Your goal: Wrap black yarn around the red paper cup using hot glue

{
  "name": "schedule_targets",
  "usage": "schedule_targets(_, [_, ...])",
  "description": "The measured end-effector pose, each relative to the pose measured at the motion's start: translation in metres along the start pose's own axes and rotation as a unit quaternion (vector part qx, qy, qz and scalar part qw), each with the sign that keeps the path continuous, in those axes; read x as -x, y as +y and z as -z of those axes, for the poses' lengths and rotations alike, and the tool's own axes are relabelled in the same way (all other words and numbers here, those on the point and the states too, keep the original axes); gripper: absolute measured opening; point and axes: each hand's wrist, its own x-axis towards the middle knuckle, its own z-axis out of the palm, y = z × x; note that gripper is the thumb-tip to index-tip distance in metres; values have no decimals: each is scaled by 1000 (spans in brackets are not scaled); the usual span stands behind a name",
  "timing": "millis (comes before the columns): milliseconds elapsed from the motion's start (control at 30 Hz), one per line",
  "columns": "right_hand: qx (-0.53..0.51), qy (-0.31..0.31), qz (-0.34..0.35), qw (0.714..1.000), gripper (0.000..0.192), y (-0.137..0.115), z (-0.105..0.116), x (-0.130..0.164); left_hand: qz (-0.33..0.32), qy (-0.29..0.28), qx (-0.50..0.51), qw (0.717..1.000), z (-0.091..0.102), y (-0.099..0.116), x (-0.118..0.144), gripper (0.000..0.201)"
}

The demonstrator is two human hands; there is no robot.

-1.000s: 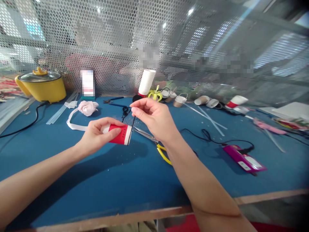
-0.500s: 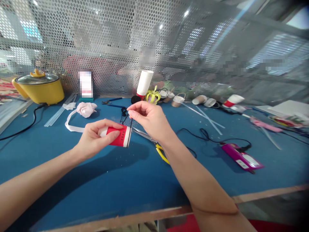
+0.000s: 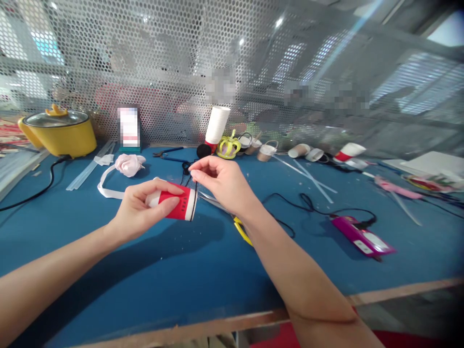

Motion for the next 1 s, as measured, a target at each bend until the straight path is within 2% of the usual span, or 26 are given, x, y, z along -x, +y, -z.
schedule_targets(533, [-3,-16,-6,1000,3,2,-1,0,6,16,-22,1000,0,4,0,9])
schedule_targets(1000, [-11,-27,-13,999,4,1,-3,1,-28,27,-32,999,1,5,1,6])
